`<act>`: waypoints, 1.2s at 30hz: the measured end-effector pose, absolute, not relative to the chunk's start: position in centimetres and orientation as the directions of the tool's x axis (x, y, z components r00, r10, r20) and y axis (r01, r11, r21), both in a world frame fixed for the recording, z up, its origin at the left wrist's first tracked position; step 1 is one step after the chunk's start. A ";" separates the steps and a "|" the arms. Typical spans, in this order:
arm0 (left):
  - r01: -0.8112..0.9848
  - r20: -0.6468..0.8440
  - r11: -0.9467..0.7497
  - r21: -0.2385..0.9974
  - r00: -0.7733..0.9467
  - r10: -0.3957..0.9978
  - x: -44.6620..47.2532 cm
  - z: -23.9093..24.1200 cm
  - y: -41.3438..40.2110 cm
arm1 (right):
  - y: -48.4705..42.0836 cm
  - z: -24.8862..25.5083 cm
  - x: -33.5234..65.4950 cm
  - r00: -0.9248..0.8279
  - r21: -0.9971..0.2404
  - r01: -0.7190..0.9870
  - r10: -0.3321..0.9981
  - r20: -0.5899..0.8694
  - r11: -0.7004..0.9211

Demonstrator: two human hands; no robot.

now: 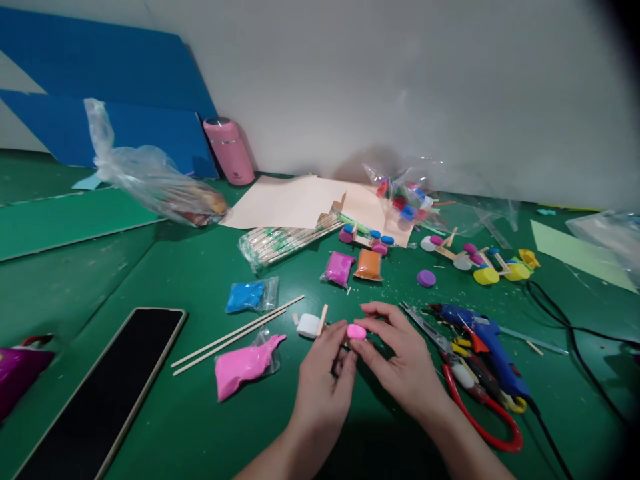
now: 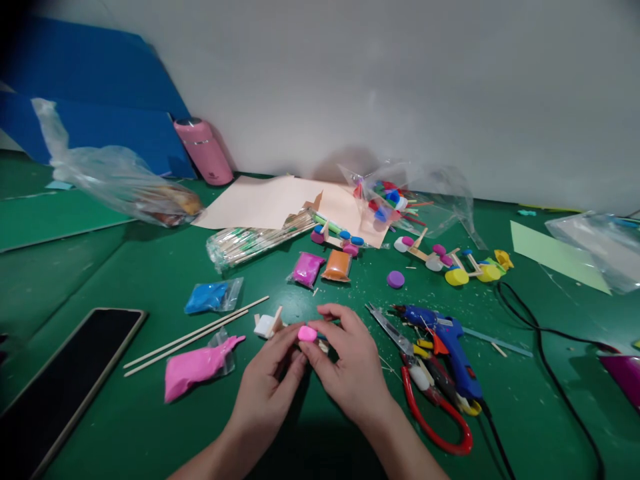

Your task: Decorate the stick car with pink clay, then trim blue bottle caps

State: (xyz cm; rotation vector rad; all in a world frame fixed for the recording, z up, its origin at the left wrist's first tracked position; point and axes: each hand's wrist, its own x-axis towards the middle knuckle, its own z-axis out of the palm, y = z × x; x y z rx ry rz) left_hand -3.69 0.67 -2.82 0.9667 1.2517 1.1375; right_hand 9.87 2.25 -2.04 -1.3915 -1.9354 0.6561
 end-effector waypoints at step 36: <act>0.352 0.125 -0.150 0.924 0.093 0.988 -3.2 -4.7 1.1 | 2.1 -3.3 10.4 -0.349 -0.535 0.646 0.834 0.427 0.544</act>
